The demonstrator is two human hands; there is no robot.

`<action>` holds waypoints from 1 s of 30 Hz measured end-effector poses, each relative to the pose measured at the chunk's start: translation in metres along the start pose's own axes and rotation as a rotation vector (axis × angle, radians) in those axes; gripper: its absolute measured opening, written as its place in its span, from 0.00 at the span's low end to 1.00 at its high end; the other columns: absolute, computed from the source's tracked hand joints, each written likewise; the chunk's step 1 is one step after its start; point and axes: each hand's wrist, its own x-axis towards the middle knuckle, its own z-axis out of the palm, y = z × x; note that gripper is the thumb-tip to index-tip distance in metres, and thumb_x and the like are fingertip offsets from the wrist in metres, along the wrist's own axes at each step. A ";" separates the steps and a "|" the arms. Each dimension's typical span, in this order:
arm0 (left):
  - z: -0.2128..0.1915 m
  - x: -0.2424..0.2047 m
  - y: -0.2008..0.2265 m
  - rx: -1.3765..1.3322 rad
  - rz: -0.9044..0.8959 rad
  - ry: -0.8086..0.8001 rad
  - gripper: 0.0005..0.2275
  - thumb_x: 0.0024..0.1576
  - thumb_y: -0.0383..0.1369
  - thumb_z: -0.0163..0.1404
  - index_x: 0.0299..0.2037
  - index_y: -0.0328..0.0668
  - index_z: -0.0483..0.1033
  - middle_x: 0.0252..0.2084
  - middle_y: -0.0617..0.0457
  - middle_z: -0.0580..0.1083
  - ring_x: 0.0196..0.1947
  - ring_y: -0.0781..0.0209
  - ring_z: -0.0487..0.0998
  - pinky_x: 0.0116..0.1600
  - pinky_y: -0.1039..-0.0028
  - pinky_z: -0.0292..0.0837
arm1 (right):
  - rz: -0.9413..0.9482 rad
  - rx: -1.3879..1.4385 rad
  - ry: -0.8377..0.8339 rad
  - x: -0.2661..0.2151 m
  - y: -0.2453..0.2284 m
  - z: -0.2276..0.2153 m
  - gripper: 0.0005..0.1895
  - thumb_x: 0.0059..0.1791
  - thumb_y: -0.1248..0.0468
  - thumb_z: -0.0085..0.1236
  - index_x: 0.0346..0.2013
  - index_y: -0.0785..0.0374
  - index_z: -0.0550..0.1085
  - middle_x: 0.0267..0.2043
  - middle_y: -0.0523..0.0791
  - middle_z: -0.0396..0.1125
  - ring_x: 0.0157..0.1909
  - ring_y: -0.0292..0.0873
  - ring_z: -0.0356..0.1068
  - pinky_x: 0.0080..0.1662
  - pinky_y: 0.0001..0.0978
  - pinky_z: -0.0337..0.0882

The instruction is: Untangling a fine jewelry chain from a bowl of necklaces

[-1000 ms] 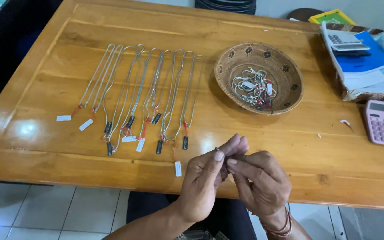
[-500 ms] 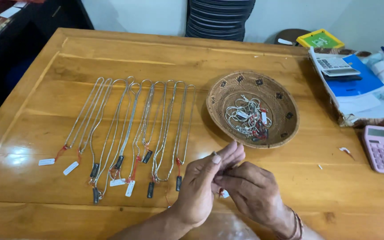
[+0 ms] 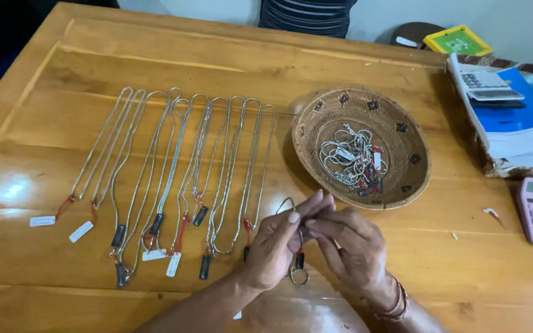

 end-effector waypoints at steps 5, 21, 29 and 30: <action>-0.011 -0.003 0.001 0.021 0.019 0.082 0.21 0.70 0.37 0.39 0.68 0.30 0.63 0.68 0.35 0.67 0.69 0.43 0.68 0.76 0.61 0.61 | -0.005 0.057 -0.058 -0.004 -0.003 0.025 0.06 0.49 0.70 0.60 0.40 0.60 0.80 0.38 0.44 0.73 0.34 0.39 0.74 0.39 0.29 0.77; -0.024 0.000 0.001 -0.066 -0.013 -0.020 0.20 0.72 0.37 0.39 0.72 0.39 0.61 0.72 0.42 0.64 0.73 0.49 0.64 0.76 0.62 0.61 | -0.018 -0.149 0.035 -0.009 0.005 0.023 0.05 0.48 0.69 0.63 0.39 0.60 0.80 0.40 0.44 0.71 0.34 0.39 0.71 0.35 0.29 0.73; -0.041 0.005 -0.015 0.076 -0.062 0.065 0.23 0.69 0.41 0.41 0.70 0.37 0.63 0.69 0.40 0.67 0.69 0.48 0.69 0.73 0.67 0.64 | -0.022 -0.055 -0.115 -0.010 0.014 0.027 0.06 0.48 0.70 0.62 0.39 0.63 0.81 0.41 0.46 0.75 0.38 0.42 0.76 0.41 0.31 0.79; -0.041 0.005 -0.014 0.085 -0.036 0.039 0.22 0.70 0.40 0.40 0.70 0.36 0.62 0.69 0.40 0.67 0.69 0.48 0.69 0.73 0.68 0.64 | -0.026 -0.070 -0.097 -0.016 0.019 0.027 0.09 0.46 0.70 0.65 0.41 0.62 0.81 0.42 0.46 0.75 0.37 0.40 0.76 0.41 0.29 0.79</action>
